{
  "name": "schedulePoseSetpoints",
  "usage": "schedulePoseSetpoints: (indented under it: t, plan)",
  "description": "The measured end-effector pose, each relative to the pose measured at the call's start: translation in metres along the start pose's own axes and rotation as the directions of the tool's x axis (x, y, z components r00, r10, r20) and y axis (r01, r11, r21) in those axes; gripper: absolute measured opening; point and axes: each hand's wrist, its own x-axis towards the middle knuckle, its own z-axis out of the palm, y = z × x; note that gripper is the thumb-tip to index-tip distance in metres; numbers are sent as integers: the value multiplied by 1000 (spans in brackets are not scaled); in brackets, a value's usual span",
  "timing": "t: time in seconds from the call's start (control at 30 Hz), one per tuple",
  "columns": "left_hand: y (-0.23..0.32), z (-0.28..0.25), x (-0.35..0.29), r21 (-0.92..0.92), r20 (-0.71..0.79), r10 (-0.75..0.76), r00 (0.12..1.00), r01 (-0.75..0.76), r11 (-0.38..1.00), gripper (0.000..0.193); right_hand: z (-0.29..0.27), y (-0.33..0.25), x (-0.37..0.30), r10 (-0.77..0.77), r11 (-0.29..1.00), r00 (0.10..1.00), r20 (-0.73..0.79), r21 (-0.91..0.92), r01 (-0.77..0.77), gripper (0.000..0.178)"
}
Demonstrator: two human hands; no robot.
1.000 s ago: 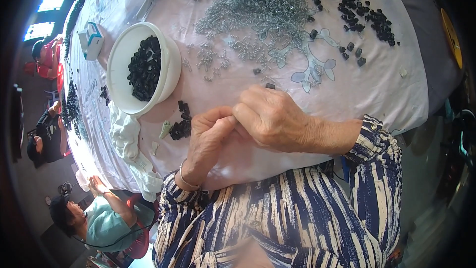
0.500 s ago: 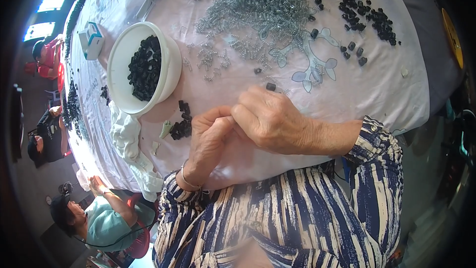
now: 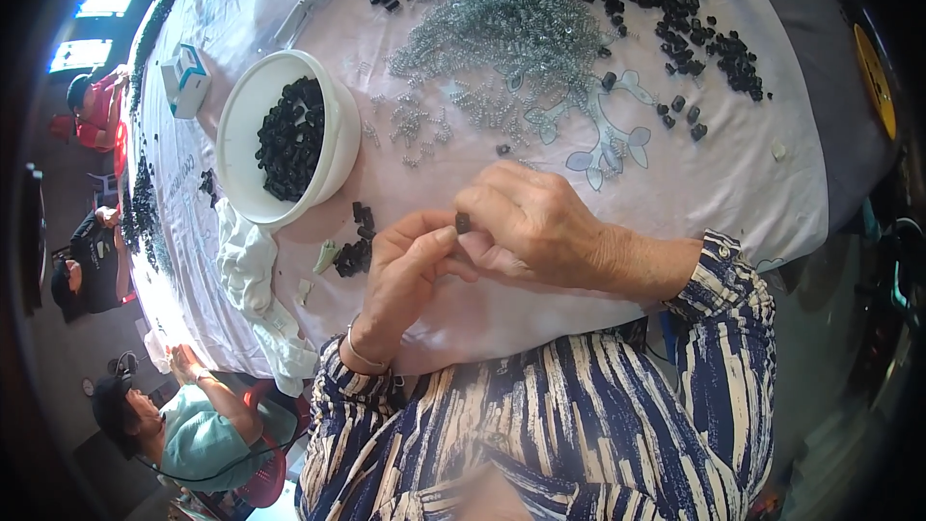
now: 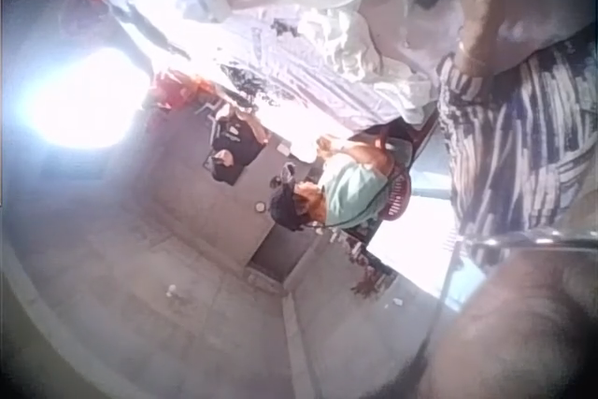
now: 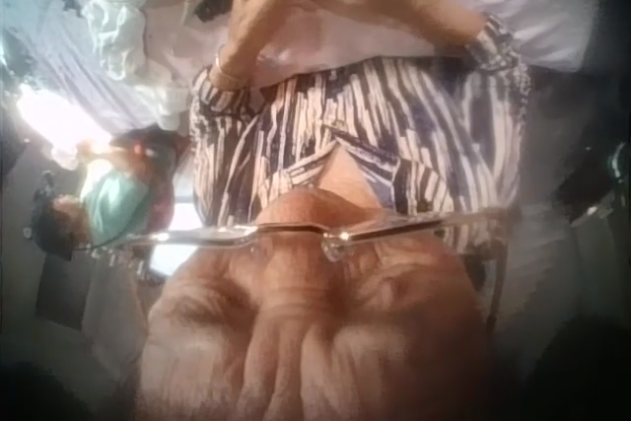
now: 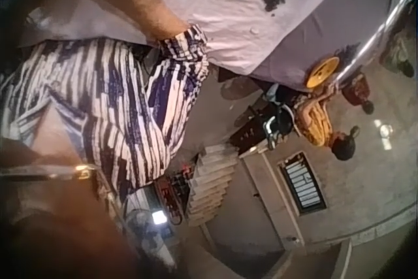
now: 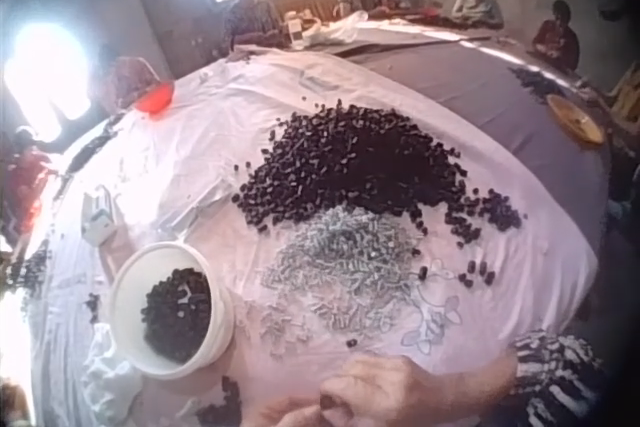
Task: The person assembles cord locks by inserting small springs into the plastic housings and pressing the inner pieces into the casings by hand.
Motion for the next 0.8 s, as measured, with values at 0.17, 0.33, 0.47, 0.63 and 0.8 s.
schedulePoseSetpoints:
  t: [0.17,0.33,0.47,0.63,0.8]
  plan:
    - [-2,-2,2,14,88,35,996,-36,999,24,-5,2,0,-13,999,1000,24,41,12,28]
    - [5,4,-2,108,108,130,986,-142,984,21,-8,2,-2,-94,993,995,27,68,92,25]
    - [6,0,-3,58,69,61,996,-65,996,18,-9,-4,3,-126,992,992,24,37,125,26]
    - [14,4,-8,91,28,33,999,-35,995,16,2,-1,-2,-110,993,994,20,39,109,29]
    - [1,-9,-5,493,-115,296,948,-204,846,8,-36,8,5,-26,975,998,65,-221,39,21]
